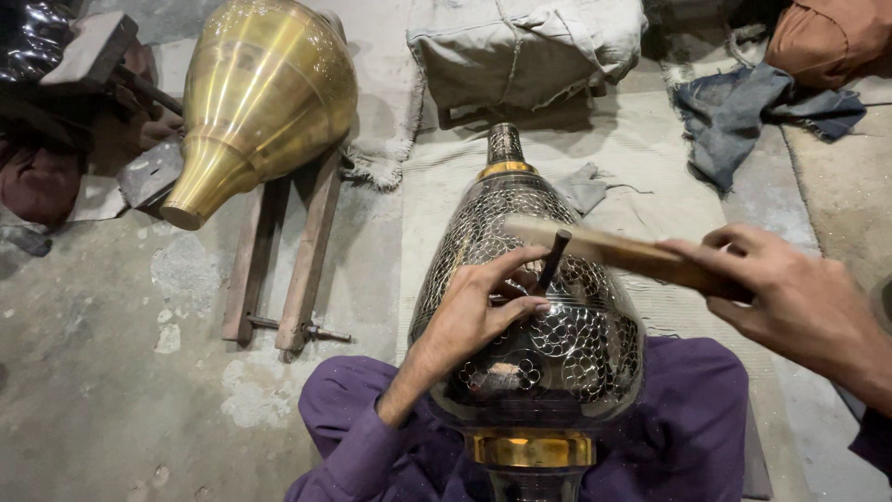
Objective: The person sits on the floor of a metal workshop holding a small punch against the surface of a large patterned brass vessel and repeatedly strikes the punch with a wooden mallet, working the engraved decoration on the vessel body. A second brass vessel rests on a wooden stand beside them.
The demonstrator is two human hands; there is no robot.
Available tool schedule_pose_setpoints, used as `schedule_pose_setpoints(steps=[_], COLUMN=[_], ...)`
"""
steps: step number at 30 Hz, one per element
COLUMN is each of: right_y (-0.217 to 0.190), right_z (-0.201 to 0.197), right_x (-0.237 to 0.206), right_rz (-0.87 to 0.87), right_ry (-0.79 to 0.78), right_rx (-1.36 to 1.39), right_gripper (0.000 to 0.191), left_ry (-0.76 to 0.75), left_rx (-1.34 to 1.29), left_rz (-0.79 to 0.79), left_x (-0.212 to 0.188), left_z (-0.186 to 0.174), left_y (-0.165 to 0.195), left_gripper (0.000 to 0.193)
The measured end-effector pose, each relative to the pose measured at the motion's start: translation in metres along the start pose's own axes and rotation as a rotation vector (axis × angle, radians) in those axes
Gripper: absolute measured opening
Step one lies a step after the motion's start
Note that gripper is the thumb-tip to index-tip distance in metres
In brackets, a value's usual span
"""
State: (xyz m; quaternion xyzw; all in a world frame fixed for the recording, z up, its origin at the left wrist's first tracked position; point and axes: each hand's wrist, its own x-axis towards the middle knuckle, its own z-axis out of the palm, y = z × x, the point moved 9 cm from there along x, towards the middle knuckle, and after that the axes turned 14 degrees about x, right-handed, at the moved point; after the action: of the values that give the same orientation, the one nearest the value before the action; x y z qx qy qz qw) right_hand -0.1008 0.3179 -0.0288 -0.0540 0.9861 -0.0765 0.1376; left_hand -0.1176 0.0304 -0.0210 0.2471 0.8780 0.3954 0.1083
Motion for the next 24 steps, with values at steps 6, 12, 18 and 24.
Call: schedule_pose_setpoints(steps=[6, 12, 18, 24], right_y=[0.011, 0.013, -0.004, -0.01], right_z=[-0.018, -0.016, -0.016, -0.013], right_x=[-0.015, -0.016, -0.027, -0.036], right_rz=[-0.206, -0.172, -0.111, -0.135], right_ry=[0.263, 0.281, 0.291, 0.351], right_rx=[0.436, 0.495, 0.613, 0.544], right_gripper=[0.08, 0.078, 0.067, 0.071], left_ry=[-0.003, -0.078, -0.052, -0.113], left_rx=[-0.011, 0.018, 0.078, 0.099], left_rz=[0.101, 0.015, 0.129, 0.115], left_x=[0.003, 0.004, 0.006, 0.007], left_z=[0.004, 0.014, 0.007, 0.004], left_y=[0.005, -0.003, 0.013, 0.025], left_gripper=[0.052, 0.053, 0.055, 0.057])
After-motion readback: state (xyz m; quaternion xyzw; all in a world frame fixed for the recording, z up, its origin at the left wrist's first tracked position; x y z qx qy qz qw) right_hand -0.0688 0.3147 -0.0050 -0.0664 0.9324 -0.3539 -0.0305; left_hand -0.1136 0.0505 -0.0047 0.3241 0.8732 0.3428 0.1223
